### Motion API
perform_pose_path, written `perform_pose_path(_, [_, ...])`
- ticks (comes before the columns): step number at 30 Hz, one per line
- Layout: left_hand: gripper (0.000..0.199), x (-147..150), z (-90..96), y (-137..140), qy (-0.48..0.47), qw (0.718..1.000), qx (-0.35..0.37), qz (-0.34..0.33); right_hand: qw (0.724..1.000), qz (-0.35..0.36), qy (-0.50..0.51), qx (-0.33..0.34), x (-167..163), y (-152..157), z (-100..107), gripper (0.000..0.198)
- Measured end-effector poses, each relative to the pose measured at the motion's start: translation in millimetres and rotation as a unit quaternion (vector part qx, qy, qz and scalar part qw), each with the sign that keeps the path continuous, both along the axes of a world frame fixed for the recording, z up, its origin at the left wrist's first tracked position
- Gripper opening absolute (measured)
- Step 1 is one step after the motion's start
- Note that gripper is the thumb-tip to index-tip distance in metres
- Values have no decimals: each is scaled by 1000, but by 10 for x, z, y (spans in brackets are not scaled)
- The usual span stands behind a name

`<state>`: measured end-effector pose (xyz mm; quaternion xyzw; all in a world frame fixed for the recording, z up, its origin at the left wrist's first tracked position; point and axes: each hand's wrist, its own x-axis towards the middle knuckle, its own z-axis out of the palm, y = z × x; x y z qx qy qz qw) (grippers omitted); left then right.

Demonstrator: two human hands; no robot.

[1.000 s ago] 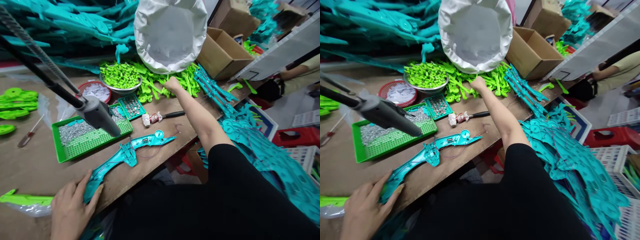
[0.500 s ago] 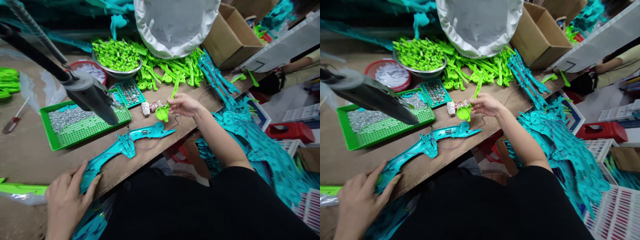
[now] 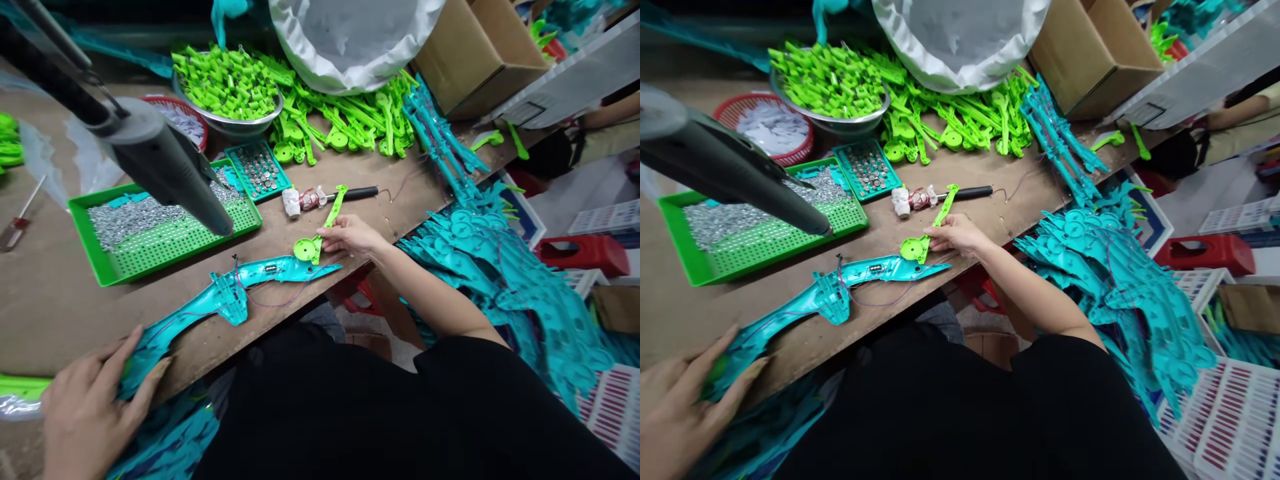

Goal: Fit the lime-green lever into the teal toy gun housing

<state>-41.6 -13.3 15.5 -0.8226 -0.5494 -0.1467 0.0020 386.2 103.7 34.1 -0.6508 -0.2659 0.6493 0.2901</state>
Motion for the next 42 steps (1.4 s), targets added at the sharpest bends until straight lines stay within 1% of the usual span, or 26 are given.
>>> perform_pose_path(2, [62, 10, 14, -1, 3, 1000, 1, -1, 1000, 5, -13, 3, 0, 8, 25, 22])
perform_pose_path(6, [63, -8, 2, -3, 0, 1000, -13, 6, 999, 44, -26, -19, 45, -17, 34, 25])
perform_pose_path(10, [64, -57, -55, 2, -9, 1000, -11, 0, 999, 50, -13, 2, 64, -73, -18, 27])
perform_pose_path(13, [65, -67, -57, -3, -7, 1000, -17, 4, 998, 59, -6, 11, 66, -70, -44, 26])
perform_pose_path(15, [65, -63, -41, -9, 4, 1000, -27, 7, 997, 80, 3, 3, 79, -37, -41, 26])
perform_pose_path(18, [67, -71, -38, -14, 5, 1000, -19, 2, 994, 103, 10, -15, 99, 21, -15, 25])
perform_pose_path(23, [70, -111, -101, -9, 1, 1000, 4, -11, 995, 98, -17, -18, 63, 29, 24, 23])
perform_pose_path(28, [71, -114, -111, -8, 10, 1000, 10, -11, 996, 81, -22, 20, 36, 7, 32, 26])
perform_pose_path(30, [71, -116, -114, -3, 0, 1000, 12, -13, 996, 82, -22, 9, 56, -5, 34, 25])
perform_pose_path(34, [71, -141, -146, 19, -29, 999, 29, -26, 993, 112, -8, -40, 104, -54, 40, 27])
perform_pose_path(36, [72, -154, -160, 31, -33, 998, 33, -30, 993, 108, -11, -46, 109, -74, 33, 28])
perform_pose_path(39, [73, -152, -160, 45, -26, 999, 30, -30, 996, 88, -21, -25, 88, -66, 9, 27])
perform_pose_path(42, [73, -123, -135, 47, -24, 999, 30, -30, 995, 94, -29, -5, 62, -27, -10, 30])
